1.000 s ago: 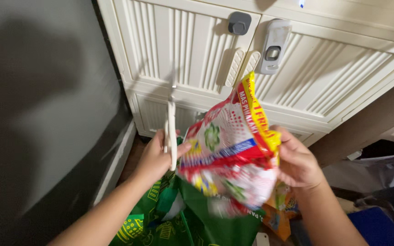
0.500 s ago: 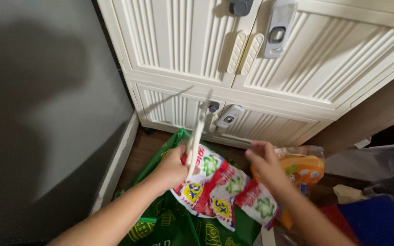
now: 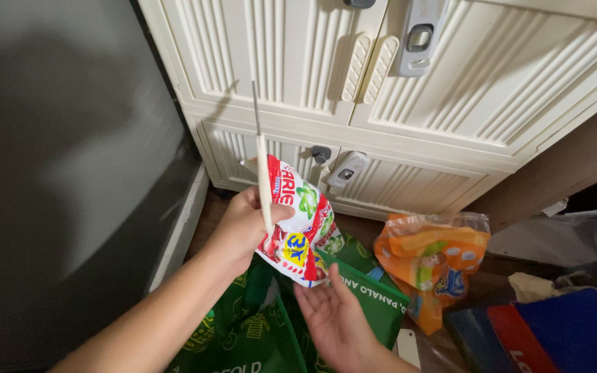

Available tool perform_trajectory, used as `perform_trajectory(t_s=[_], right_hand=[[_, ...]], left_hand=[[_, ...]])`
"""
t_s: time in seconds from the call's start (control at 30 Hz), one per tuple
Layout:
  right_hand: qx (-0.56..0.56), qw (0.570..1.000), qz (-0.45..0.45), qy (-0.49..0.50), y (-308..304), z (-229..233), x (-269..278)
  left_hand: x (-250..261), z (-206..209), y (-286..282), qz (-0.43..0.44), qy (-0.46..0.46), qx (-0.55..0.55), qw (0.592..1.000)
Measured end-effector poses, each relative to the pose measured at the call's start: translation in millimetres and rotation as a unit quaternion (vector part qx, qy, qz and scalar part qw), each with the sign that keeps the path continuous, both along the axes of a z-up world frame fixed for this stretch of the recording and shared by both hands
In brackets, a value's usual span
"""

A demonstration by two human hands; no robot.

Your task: The person sits on the floor and uses scissors to cut open a red and white Ariel detergent packet. They trim the edges of the packet and then place it into a white cabinet. Afterwards, they pick up a Dove cream packet and begin to cut it open.

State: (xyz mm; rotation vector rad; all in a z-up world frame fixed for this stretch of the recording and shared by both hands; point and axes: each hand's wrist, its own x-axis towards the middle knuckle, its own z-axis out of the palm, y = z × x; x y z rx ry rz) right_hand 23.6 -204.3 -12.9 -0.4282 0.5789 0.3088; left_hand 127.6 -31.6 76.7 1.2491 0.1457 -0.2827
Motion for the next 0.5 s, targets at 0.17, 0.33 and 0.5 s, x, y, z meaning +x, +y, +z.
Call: perform_trajectory(t_s=[0.17, 0.33, 0.5], right_hand=[[0.124, 0.992, -0.008, -0.026, -5, 21, 0], [0.184, 0.98, 0.008, -0.077, -24, 29, 11], [0.032, 0.993, 0.054, -0.105, -46, 37, 33]], left_hand=[[-8, 20, 0, -0.006, -0.015, -0.093, 0.996], [-6, 29, 8, -0.032, -0.05, -0.14, 0.988], [9, 2, 21, 0.045, -0.019, -0.018, 0.999]])
